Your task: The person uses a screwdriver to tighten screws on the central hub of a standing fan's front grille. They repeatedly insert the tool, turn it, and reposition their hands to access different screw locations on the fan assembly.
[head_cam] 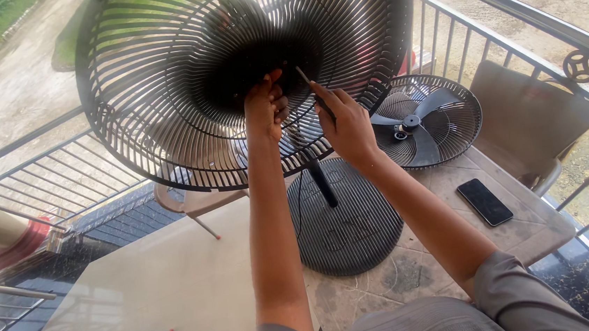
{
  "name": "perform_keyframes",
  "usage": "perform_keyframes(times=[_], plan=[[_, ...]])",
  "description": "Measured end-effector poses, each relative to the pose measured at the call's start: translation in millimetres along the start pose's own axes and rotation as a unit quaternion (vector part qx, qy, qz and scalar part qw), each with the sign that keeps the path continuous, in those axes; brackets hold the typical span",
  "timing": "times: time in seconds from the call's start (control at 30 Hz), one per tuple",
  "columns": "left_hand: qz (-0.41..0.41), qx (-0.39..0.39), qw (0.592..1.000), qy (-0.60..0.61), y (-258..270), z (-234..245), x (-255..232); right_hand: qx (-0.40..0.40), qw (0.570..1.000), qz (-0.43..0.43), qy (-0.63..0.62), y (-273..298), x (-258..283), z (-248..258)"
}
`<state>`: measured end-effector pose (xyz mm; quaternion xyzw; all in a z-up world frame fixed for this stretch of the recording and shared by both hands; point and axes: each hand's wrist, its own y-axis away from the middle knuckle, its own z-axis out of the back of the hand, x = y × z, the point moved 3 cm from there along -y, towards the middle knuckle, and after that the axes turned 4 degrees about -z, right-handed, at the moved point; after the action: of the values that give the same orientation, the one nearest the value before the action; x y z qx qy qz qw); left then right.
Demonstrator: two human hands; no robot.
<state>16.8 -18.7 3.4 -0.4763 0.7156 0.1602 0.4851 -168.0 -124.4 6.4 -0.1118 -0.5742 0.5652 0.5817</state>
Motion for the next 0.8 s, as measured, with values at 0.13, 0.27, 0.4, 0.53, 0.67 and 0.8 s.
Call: perform_keyframes(times=[0.13,0.27,0.4,0.53,0.67,0.8], plan=[[-0.006,0.011,1.0,-0.005,-8,3,5,0.017,1.0,-0.004,0.017,-4,-1,-4],[-0.015,0.0,1.0,-0.019,-14,7,11,0.042,0.999,-0.001,0.028,-6,1,-16],[-0.03,-0.027,0.997,-0.059,-19,6,18,0.017,0.999,0.013,0.032,-13,-4,-20],[-0.039,-0.051,0.996,-0.065,-20,0,16,0.023,1.0,0.011,0.013,-16,-7,-21],[-0.037,-0.099,0.988,-0.115,-13,-5,11,0.034,0.999,-0.001,0.012,-18,-7,-21],[-0.054,-0.105,0.982,-0.148,-9,-11,6,0.035,0.999,0.003,-0.001,-19,-4,-22]])
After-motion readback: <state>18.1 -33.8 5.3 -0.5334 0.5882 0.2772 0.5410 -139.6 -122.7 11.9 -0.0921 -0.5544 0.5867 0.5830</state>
